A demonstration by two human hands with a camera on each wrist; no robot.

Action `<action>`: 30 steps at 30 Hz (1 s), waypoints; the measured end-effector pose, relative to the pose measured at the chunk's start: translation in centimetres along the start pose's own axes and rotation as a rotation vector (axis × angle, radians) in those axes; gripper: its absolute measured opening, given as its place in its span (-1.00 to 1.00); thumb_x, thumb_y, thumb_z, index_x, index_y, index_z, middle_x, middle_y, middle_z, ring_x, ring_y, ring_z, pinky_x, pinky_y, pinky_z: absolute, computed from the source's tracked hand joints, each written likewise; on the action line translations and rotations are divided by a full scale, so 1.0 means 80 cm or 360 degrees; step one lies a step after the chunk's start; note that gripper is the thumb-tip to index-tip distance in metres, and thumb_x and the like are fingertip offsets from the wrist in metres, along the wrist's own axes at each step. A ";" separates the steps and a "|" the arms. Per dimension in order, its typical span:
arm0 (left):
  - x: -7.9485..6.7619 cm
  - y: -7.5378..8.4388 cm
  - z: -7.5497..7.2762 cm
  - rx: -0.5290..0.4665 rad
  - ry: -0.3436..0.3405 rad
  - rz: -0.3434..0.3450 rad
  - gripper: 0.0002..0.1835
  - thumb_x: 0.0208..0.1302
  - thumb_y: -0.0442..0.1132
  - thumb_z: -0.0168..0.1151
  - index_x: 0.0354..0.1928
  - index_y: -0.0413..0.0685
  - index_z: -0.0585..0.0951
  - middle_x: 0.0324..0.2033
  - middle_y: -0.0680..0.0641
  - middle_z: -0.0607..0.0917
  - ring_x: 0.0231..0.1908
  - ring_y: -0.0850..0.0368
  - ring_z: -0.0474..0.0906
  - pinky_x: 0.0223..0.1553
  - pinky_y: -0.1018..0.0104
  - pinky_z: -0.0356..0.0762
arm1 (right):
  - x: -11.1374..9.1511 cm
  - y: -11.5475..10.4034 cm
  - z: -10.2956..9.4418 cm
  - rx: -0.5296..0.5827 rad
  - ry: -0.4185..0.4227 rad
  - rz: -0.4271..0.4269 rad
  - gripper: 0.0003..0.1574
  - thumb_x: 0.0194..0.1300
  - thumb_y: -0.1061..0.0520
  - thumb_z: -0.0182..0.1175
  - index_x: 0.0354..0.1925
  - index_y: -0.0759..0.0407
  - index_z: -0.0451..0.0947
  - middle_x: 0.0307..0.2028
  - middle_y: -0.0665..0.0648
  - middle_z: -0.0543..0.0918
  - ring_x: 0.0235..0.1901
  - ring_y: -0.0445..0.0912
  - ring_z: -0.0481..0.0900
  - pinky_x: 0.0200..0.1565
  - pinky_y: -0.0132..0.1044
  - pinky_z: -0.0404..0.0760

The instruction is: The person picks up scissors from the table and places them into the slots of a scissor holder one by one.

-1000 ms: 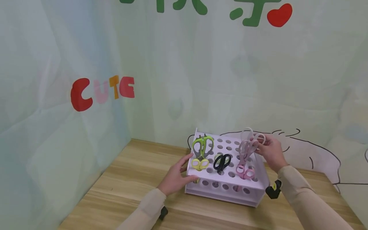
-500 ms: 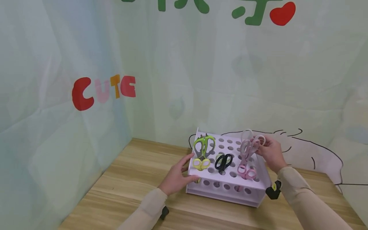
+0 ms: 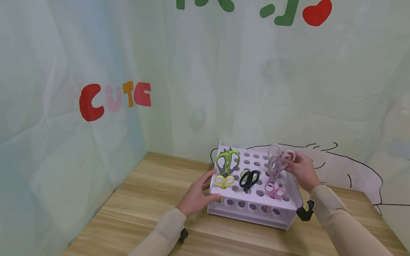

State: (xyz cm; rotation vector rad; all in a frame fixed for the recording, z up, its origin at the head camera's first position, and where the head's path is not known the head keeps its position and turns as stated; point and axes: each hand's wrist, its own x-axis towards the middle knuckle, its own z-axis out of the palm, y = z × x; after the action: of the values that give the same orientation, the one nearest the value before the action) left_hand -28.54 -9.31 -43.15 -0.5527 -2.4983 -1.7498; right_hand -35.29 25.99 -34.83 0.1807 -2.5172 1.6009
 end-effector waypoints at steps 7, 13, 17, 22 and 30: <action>-0.002 0.001 0.002 0.0015 0.0008 -0.0020 -0.09 0.12 -0.10 0.50 0.48 0.33 0.24 0.48 -0.09 0.18 0.21 -0.34 0.43 0.04 0.12 0.60 | -0.002 0.003 0.002 0.0001 -0.0028 -0.0036 -0.62 0.45 0.35 0.06 0.17 0.47 0.41 -0.10 0.31 0.62 -0.26 -0.30 0.61 -0.18 -0.40 0.67; 0.001 0.005 0.002 0.0009 -0.0005 -0.0031 -0.08 0.12 -0.10 0.50 0.49 0.33 0.23 0.49 -0.10 0.16 0.22 -0.33 0.42 0.02 0.16 0.60 | -0.005 0.000 -0.002 -0.0026 -0.0062 -0.0036 -0.63 0.48 0.31 0.04 0.17 0.47 0.40 -0.07 0.35 0.61 -0.23 -0.27 0.62 -0.15 -0.36 0.68; 0.000 0.006 0.001 0.0032 -0.0005 -0.0010 -0.08 0.12 -0.11 0.51 0.49 0.31 0.23 0.49 -0.09 0.17 0.21 -0.31 0.44 0.02 0.17 0.60 | -0.007 -0.001 -0.002 -0.0044 -0.0087 -0.0007 -0.58 0.51 0.25 0.03 0.24 0.45 0.37 0.04 0.44 0.56 -0.17 -0.21 0.63 -0.10 -0.31 0.68; 0.000 0.003 -0.001 0.0035 -0.0010 0.0011 -0.08 0.12 -0.12 0.51 0.49 0.28 0.23 0.49 -0.12 0.16 0.20 -0.33 0.44 0.05 0.10 0.58 | -0.008 0.000 0.002 -0.0016 -0.0085 0.0027 -0.54 0.50 0.26 0.03 0.29 0.41 0.34 0.12 0.48 0.53 -0.09 -0.11 0.64 -0.07 -0.24 0.67; -0.001 -0.003 -0.005 0.0055 -0.0013 -0.0007 -0.07 0.12 -0.10 0.51 0.49 0.21 0.23 0.48 -0.12 0.18 0.20 -0.34 0.44 0.08 0.01 0.55 | -0.013 0.004 0.004 -0.0033 -0.0100 0.0122 -0.30 0.49 0.20 0.10 0.46 0.32 0.12 0.28 0.48 0.40 0.21 0.27 0.46 0.09 -0.11 0.57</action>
State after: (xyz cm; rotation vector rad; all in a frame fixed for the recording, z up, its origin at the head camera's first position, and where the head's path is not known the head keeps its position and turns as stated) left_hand -28.59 -9.79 -43.21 -0.5536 -2.5319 -1.7062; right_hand -34.40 25.83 -35.47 0.1354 -2.6168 1.6210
